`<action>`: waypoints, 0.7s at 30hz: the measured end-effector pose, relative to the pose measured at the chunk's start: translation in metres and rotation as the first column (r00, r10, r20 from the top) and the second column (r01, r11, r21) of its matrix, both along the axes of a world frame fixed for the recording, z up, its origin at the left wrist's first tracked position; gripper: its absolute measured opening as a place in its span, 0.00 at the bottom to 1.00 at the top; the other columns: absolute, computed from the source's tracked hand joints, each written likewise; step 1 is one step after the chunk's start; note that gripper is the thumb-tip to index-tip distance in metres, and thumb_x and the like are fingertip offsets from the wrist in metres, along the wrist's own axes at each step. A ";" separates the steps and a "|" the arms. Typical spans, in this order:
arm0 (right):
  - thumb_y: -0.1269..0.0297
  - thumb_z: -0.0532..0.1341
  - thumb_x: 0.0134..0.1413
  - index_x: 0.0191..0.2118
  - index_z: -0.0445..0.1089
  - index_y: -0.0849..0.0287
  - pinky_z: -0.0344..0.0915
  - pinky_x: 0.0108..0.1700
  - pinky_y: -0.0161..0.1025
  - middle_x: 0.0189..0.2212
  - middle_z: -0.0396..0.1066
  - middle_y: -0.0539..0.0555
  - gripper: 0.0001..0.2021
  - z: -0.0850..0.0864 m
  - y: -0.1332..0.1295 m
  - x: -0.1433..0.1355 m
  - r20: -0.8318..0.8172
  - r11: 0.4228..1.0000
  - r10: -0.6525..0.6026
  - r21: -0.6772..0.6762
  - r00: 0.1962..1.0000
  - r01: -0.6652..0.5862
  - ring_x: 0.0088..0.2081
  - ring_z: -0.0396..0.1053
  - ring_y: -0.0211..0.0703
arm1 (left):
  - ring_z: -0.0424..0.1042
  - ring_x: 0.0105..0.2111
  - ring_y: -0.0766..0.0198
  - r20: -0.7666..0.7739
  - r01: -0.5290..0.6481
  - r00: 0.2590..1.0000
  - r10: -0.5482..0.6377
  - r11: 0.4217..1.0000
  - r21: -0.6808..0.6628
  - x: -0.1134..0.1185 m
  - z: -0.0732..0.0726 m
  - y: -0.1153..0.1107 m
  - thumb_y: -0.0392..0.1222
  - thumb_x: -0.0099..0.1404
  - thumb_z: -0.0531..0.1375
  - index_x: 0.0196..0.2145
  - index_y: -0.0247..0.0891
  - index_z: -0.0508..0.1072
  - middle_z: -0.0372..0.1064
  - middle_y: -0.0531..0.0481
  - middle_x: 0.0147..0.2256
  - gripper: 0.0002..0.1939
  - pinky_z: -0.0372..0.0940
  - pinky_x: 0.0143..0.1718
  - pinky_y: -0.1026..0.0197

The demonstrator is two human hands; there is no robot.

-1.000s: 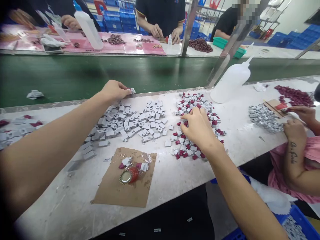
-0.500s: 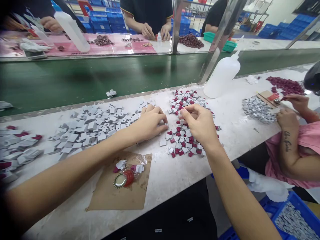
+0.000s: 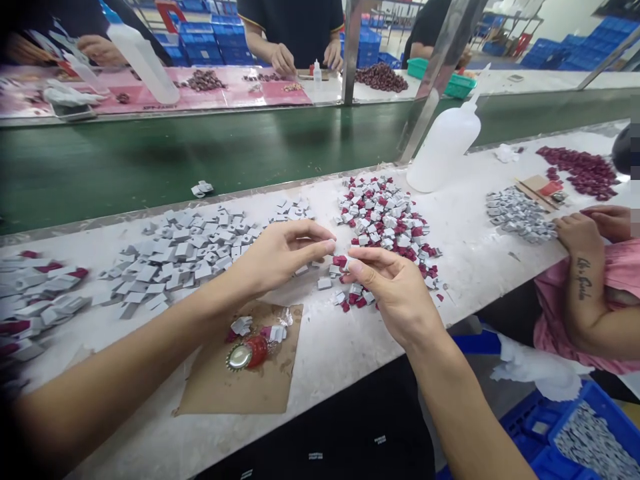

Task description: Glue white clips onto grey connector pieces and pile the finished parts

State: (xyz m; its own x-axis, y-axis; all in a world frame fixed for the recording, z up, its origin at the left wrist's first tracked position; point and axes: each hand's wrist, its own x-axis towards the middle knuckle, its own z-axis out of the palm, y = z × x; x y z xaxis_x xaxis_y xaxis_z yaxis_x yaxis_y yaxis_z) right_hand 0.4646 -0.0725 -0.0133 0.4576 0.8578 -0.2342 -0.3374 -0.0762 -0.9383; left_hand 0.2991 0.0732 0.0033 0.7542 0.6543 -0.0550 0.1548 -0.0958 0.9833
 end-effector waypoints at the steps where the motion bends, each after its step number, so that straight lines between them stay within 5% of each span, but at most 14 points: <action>1: 0.50 0.89 0.40 0.38 0.88 0.52 0.81 0.40 0.41 0.32 0.85 0.50 0.21 0.001 -0.002 -0.004 -0.026 1.000 0.002 0.016 1.000 -0.002 0.31 0.81 0.41 | 0.84 0.41 0.54 0.054 -0.019 0.998 0.028 0.986 -0.163 -0.005 0.003 -0.005 0.48 0.70 0.75 0.40 0.39 0.83 0.85 0.45 0.40 0.11 0.76 0.50 0.51; 3: 0.50 0.89 0.39 0.36 0.89 0.51 0.79 0.35 0.38 0.28 0.83 0.49 0.19 0.002 -0.005 -0.011 -0.065 0.999 0.002 0.045 0.998 0.001 0.28 0.79 0.39 | 0.85 0.43 0.54 0.107 -0.065 0.987 0.124 0.895 -0.442 -0.017 0.008 -0.015 0.47 0.68 0.78 0.40 0.38 0.82 0.85 0.44 0.40 0.13 0.78 0.54 0.50; 5: 0.50 0.89 0.40 0.34 0.89 0.50 0.78 0.31 0.36 0.26 0.82 0.49 0.18 0.001 -0.008 -0.018 -0.083 0.998 -0.019 0.060 0.996 0.024 0.26 0.77 0.39 | 0.86 0.44 0.56 0.093 -0.125 0.971 0.219 0.803 -0.583 -0.029 0.013 -0.022 0.44 0.68 0.78 0.40 0.37 0.82 0.85 0.44 0.40 0.12 0.78 0.55 0.52; 12: 0.55 0.86 0.49 0.38 0.91 0.47 0.84 0.39 0.40 0.33 0.87 0.52 0.11 -0.011 -0.027 -0.043 -0.031 0.998 0.056 0.012 0.998 -0.055 0.31 0.83 0.43 | 0.78 0.39 0.62 -0.063 -0.385 0.915 0.399 0.813 -0.436 -0.081 0.022 -0.020 0.42 0.58 0.84 0.44 0.37 0.90 0.83 0.46 0.40 0.18 0.75 0.47 0.59; 21: 0.64 0.77 0.64 0.42 0.91 0.45 0.85 0.41 0.40 0.39 0.87 0.54 0.05 -0.010 -0.046 -0.105 0.272 0.952 0.260 0.089 0.927 -0.293 0.42 0.85 0.49 | 0.82 0.39 0.60 -0.019 -0.412 0.886 0.463 0.769 -0.488 -0.123 0.011 -0.040 0.39 0.62 0.81 0.47 0.39 0.89 0.85 0.45 0.41 0.16 0.78 0.48 0.57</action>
